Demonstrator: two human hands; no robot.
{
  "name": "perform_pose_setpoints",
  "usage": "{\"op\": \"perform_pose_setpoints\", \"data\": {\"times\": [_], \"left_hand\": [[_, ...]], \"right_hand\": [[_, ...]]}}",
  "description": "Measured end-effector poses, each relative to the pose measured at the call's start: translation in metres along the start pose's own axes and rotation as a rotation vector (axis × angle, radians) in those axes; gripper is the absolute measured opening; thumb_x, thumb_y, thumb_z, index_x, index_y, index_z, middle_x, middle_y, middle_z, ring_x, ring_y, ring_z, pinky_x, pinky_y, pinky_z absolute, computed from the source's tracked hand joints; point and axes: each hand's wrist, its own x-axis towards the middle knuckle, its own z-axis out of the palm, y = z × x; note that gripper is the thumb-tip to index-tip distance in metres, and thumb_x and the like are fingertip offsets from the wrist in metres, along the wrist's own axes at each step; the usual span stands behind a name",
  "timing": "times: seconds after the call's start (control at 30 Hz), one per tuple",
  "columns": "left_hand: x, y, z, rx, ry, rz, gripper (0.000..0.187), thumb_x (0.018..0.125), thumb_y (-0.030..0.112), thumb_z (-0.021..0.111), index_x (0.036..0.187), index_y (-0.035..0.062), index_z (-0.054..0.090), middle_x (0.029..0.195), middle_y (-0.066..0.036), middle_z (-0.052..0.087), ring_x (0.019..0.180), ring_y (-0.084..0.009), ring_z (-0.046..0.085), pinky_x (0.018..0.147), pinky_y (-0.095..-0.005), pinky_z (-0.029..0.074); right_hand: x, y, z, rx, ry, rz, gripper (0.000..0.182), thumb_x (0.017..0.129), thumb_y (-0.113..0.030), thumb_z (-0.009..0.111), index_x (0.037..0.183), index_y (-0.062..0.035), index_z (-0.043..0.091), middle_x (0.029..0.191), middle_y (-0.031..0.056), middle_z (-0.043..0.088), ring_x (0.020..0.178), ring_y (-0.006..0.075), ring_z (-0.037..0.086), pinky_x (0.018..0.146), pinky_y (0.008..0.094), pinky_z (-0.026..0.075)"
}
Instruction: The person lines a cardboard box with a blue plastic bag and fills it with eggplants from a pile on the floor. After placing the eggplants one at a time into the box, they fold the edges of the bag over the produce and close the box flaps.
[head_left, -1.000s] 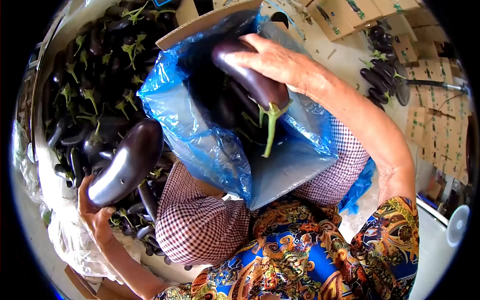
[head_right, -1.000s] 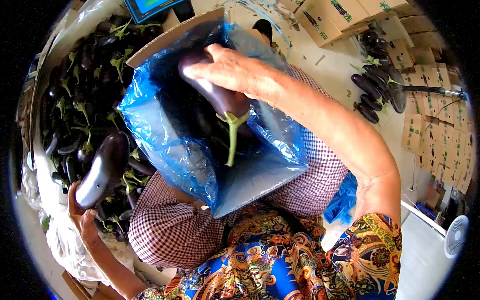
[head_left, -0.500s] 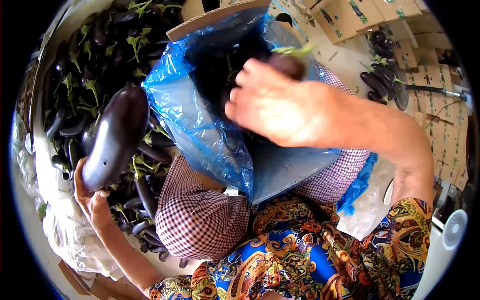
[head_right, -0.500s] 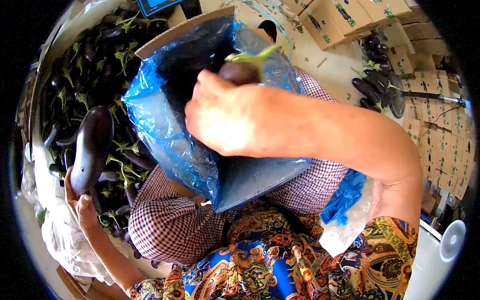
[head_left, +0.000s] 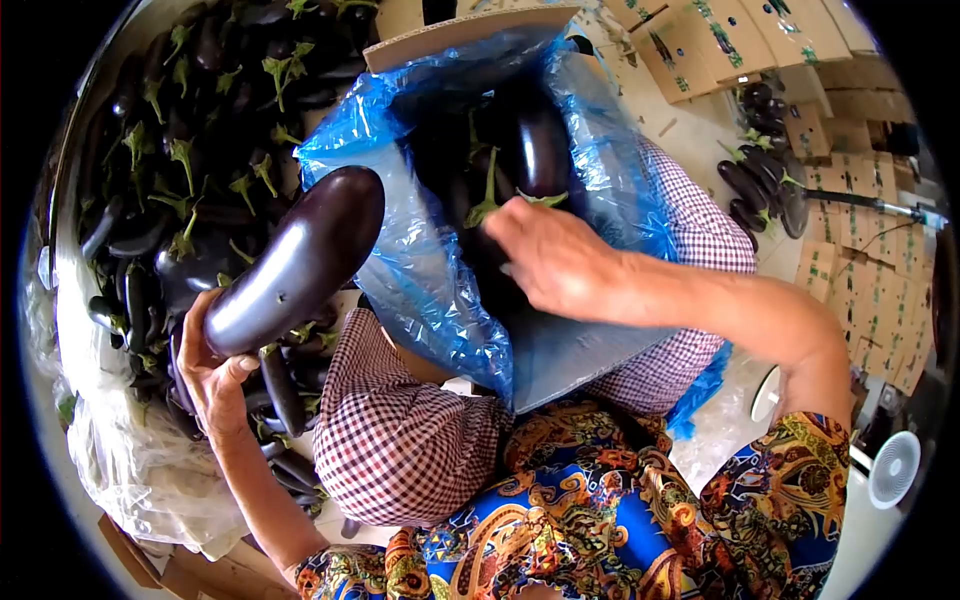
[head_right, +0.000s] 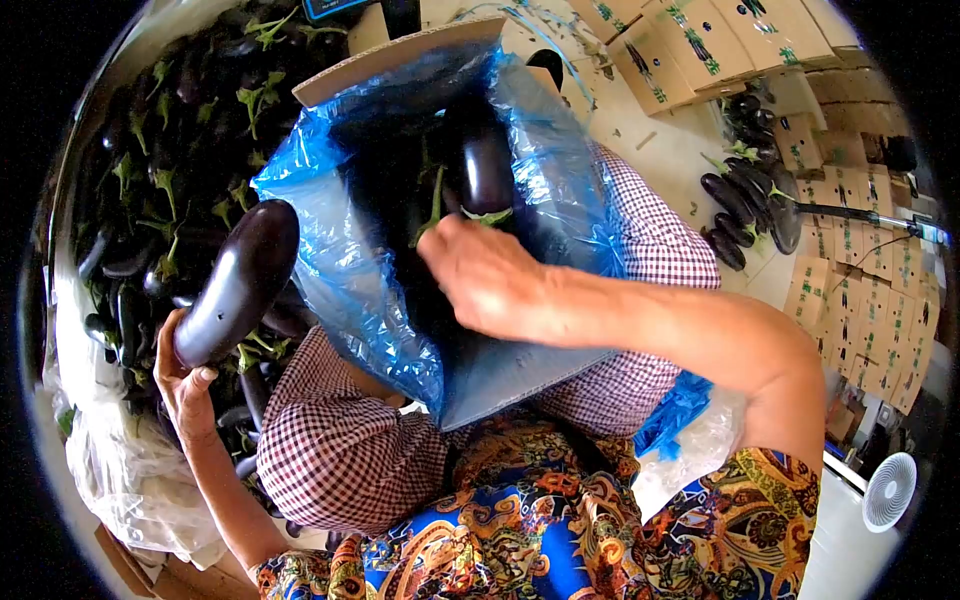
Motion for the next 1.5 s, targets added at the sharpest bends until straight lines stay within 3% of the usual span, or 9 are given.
{"op": "perform_pose_setpoints", "data": {"times": [0.1, 0.23, 0.4, 0.6, 0.7, 0.77, 1.17, 1.37, 1.5], "left_hand": [[0.004, 0.007, 0.018, -0.047, 0.026, -0.002, 0.102, 0.046, 0.050, 0.093, 0.126, -0.0015, 0.058, 0.112, -0.011, 0.063, 0.104, -0.0215, 0.061, 0.095, -0.0336, 0.047], [0.009, 0.005, 0.025, -0.084, -0.031, 0.033, 0.100, 0.046, 0.048, 0.094, 0.125, -0.0019, 0.058, 0.113, -0.011, 0.063, 0.105, -0.0215, 0.061, 0.096, -0.0336, 0.047], [0.007, 0.007, 0.037, -0.223, -0.083, -0.131, 0.105, 0.048, 0.047, 0.093, 0.130, -0.0029, 0.052, 0.114, -0.009, 0.063, 0.106, -0.0209, 0.060, 0.100, -0.0338, 0.042], [0.003, 0.013, 0.053, -0.404, -0.179, -0.185, 0.098, 0.054, 0.058, 0.088, 0.123, -0.0030, 0.053, 0.089, -0.007, 0.065, 0.064, -0.0131, 0.061, 0.052, -0.0208, 0.045], [0.004, 0.027, 0.063, -0.416, -0.250, -0.221, 0.097, 0.059, 0.059, 0.085, 0.124, -0.0041, 0.052, 0.089, -0.008, 0.066, 0.061, -0.0136, 0.060, 0.050, -0.0212, 0.045], [0.006, 0.031, 0.069, -0.428, -0.321, -0.239, 0.095, 0.063, 0.058, 0.083, 0.125, -0.0047, 0.050, 0.089, -0.010, 0.065, 0.061, -0.0142, 0.060, 0.051, -0.0218, 0.045], [0.013, 0.070, 0.108, -0.421, -0.584, -0.405, 0.076, 0.084, 0.053, 0.067, 0.132, -0.0015, 0.044, 0.085, -0.013, 0.061, 0.062, -0.0174, 0.058, 0.060, -0.0292, 0.050], [0.019, 0.115, 0.145, -0.274, -0.865, -0.385, 0.066, 0.089, 0.049, 0.063, 0.129, -0.0012, 0.045, 0.103, -0.011, 0.059, 0.084, -0.0186, 0.063, 0.070, -0.0298, 0.053], [0.012, 0.119, 0.177, 0.002, -1.044, -0.111, 0.057, 0.094, 0.042, 0.061, 0.120, -0.0058, 0.046, 0.087, -0.019, 0.066, 0.075, -0.0245, 0.066, 0.070, -0.0366, 0.053]], "right_hand": [[0.027, -0.003, -0.005, 0.059, -0.197, 0.439, 0.041, 0.082, -0.016, 0.066, 0.107, 0.0111, 0.049, 0.103, 0.0271, 0.055, 0.098, 0.0375, 0.058, 0.081, 0.0466, 0.051], [0.036, -0.016, 0.047, -0.277, -0.052, 0.233, 0.050, 0.069, -0.012, 0.071, 0.106, 0.0136, 0.050, 0.107, 0.0269, 0.056, 0.095, 0.0411, 0.057, 0.091, 0.0401, 0.047], [0.057, 0.002, 0.039, 0.070, -0.059, 0.191, 0.034, 0.065, -0.001, 0.062, 0.095, 0.0126, 0.054, 0.090, 0.0300, 0.061, 0.088, 0.0454, 0.060, 0.083, 0.0469, 0.050], [0.095, 0.023, 0.023, 0.127, -0.140, 0.284, 0.019, 0.062, -0.009, 0.060, 0.069, 0.0086, 0.064, 0.079, 0.0287, 0.065, 0.079, 0.0430, 0.067, 0.074, 0.0482, 0.054], [0.056, 0.021, 0.048, 0.096, -0.018, 0.031, 0.033, 0.069, -0.008, 0.062, 0.096, 0.0105, 0.059, 0.094, 0.0323, 0.059, 0.086, 0.0473, 0.062, 0.078, 0.0498, 0.052], [0.040, 0.000, 0.041, 0.124, -0.066, 0.289, 0.063, 0.076, -0.008, 0.066, 0.130, 0.0082, 0.040, 0.106, 0.0321, 0.053, 0.094, 0.0454, 0.058, 0.084, 0.0506, 0.049], [0.027, 0.004, -0.013, 0.227, -0.106, 0.329, 0.072, 0.087, -0.025, 0.066, 0.143, 0.0030, 0.029, 0.125, 0.0331, 0.052, 0.109, 0.0450, 0.058, 0.093, 0.0464, 0.048], [0.023, -0.041, -0.078, 1.674, 0.383, 0.261, 0.046, 0.083, -0.033, 0.075, 0.112, -0.0025, 0.055, 0.095, 0.0040, 0.057, 0.086, 0.0148, 0.058, 0.085, 0.0301, 0.049], [0.020, -0.025, -0.087, 1.662, 0.350, 0.525, 0.046, 0.093, -0.043, 0.060, 0.112, -0.0021, 0.057, 0.089, 0.0112, 0.066, 0.078, 0.0187, 0.066, 0.070, 0.0308, 0.056]]}}
